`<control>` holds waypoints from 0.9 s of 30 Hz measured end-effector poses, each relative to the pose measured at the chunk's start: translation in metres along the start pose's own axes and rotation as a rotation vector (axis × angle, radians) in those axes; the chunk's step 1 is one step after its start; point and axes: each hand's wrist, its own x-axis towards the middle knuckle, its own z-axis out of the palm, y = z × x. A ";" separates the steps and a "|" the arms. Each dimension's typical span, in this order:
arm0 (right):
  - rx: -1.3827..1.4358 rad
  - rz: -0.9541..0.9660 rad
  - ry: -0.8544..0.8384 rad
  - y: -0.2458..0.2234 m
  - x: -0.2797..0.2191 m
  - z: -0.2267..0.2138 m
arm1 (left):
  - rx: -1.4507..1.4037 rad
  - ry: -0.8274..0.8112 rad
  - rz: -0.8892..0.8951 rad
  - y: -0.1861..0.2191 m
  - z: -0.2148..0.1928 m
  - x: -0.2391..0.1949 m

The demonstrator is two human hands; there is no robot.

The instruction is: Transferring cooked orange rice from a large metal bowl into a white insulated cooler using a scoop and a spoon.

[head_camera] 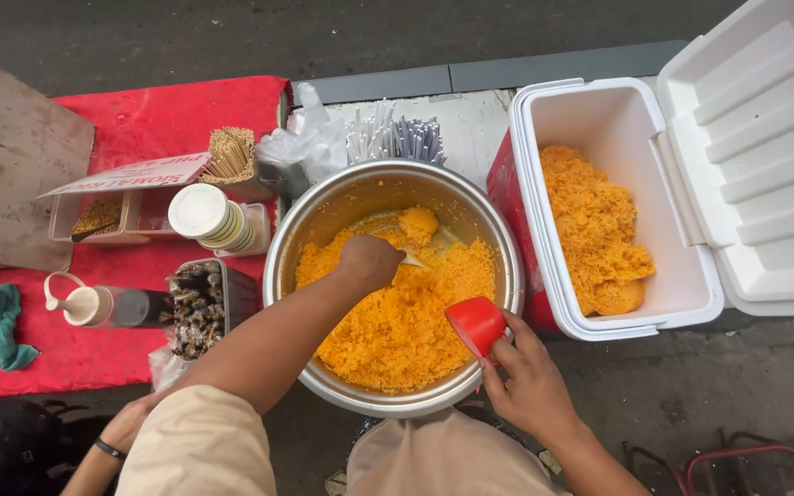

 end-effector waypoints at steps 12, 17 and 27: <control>0.018 0.198 -0.007 -0.015 -0.004 -0.020 | -0.062 0.116 -0.114 0.022 -0.020 0.101; 0.025 0.130 0.023 -0.012 0.010 -0.026 | -0.241 -0.067 -0.191 0.006 0.008 0.069; -0.354 -0.075 0.180 0.023 0.134 0.069 | -0.766 0.424 -0.199 0.005 0.117 -0.095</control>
